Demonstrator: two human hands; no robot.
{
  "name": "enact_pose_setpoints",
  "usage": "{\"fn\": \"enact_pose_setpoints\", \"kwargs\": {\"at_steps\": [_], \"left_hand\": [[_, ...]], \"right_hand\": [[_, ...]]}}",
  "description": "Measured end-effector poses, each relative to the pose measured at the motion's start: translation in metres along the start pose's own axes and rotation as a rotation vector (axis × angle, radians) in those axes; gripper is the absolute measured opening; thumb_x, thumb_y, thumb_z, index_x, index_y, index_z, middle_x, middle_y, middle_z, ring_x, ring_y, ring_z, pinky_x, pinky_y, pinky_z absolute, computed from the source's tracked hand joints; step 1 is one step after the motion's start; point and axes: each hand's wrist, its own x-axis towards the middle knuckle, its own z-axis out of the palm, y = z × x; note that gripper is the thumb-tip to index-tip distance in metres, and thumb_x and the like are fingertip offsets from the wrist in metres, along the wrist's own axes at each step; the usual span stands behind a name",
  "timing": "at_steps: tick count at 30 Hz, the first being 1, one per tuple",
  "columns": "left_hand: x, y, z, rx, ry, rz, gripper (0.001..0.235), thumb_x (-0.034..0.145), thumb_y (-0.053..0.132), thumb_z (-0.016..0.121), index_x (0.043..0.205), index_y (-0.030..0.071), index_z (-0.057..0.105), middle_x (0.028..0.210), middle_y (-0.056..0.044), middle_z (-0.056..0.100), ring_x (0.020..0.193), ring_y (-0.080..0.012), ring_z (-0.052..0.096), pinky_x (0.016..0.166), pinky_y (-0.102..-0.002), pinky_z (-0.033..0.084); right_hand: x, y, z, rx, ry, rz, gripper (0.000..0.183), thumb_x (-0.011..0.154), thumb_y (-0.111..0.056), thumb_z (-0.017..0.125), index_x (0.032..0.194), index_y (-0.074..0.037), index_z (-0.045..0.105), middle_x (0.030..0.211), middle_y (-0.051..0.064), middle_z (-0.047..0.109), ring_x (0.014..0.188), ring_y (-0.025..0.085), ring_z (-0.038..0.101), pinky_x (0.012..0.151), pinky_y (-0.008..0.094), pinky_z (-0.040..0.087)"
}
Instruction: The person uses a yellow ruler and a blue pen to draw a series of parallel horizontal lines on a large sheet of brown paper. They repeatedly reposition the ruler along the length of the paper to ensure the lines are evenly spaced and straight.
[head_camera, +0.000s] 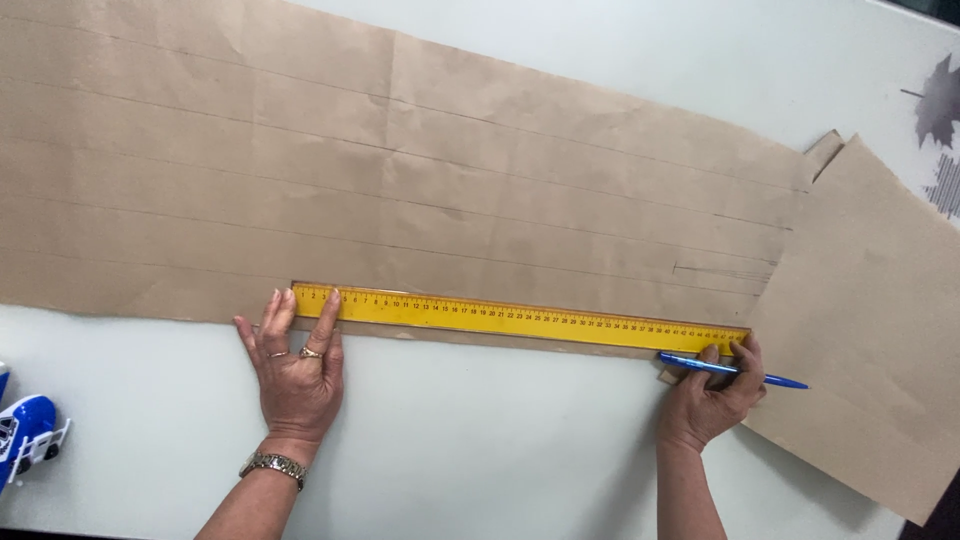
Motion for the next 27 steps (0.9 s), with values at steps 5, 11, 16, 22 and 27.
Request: {"fn": "enact_pose_setpoints", "kwargs": {"at_steps": [5, 11, 16, 22, 27], "left_hand": [[-0.001, -0.001, 0.002, -0.025, 0.051, -0.004, 0.037, 0.097, 0.011, 0.057, 0.134, 0.015, 0.058, 0.137, -0.016, 0.042, 0.136, -0.0375, 0.043, 0.118, -0.067, 0.017], [-0.010, -0.017, 0.007, 0.037, -0.058, -0.011, 0.047, 0.096, 0.027, 0.049, 0.143, 0.032, 0.048, 0.146, -0.013, 0.034, 0.144, -0.0320, 0.027, 0.116, -0.059, 0.007], [-0.011, -0.013, 0.002, 0.073, -0.065, 0.009, 0.051, 0.095, 0.026, 0.049, 0.145, 0.031, 0.044, 0.150, -0.013, 0.031, 0.144, -0.0322, 0.027, 0.115, -0.059, 0.009], [-0.005, -0.006, -0.007, 0.028, -0.028, 0.052, 0.048, 0.098, 0.022, 0.050, 0.145, 0.021, 0.043, 0.151, -0.018, 0.033, 0.143, -0.0340, 0.032, 0.118, -0.064, 0.019], [-0.005, -0.006, -0.007, 0.038, -0.032, 0.048, 0.047, 0.098, 0.023, 0.048, 0.145, 0.021, 0.043, 0.150, -0.018, 0.034, 0.141, -0.0366, 0.036, 0.118, -0.062, 0.018]], "right_hand": [[0.000, 0.003, 0.000, -0.006, -0.008, -0.023, 0.014, 0.102, -0.004, 0.058, 0.115, -0.006, 0.051, 0.136, 0.014, 0.057, 0.111, 0.027, 0.052, 0.093, 0.033, 0.036], [0.002, -0.011, -0.003, 0.064, -0.068, 0.100, 0.014, 0.107, -0.008, 0.053, 0.116, -0.009, 0.042, 0.132, 0.012, 0.041, 0.125, 0.032, 0.043, 0.108, 0.042, 0.037], [0.001, -0.021, -0.006, 0.056, -0.079, 0.088, 0.015, 0.108, -0.006, 0.053, 0.116, -0.008, 0.041, 0.132, 0.013, 0.040, 0.125, 0.034, 0.043, 0.107, 0.045, 0.037], [-0.002, -0.008, -0.002, 0.043, -0.027, -0.021, 0.018, 0.104, 0.005, 0.056, 0.118, -0.003, 0.050, 0.136, 0.017, 0.055, 0.118, 0.030, 0.047, 0.090, 0.033, 0.047], [-0.001, -0.009, -0.002, -0.029, -0.023, -0.019, 0.017, 0.103, 0.003, 0.056, 0.116, -0.006, 0.051, 0.136, 0.014, 0.057, 0.112, 0.029, 0.047, 0.091, 0.034, 0.039]]}}
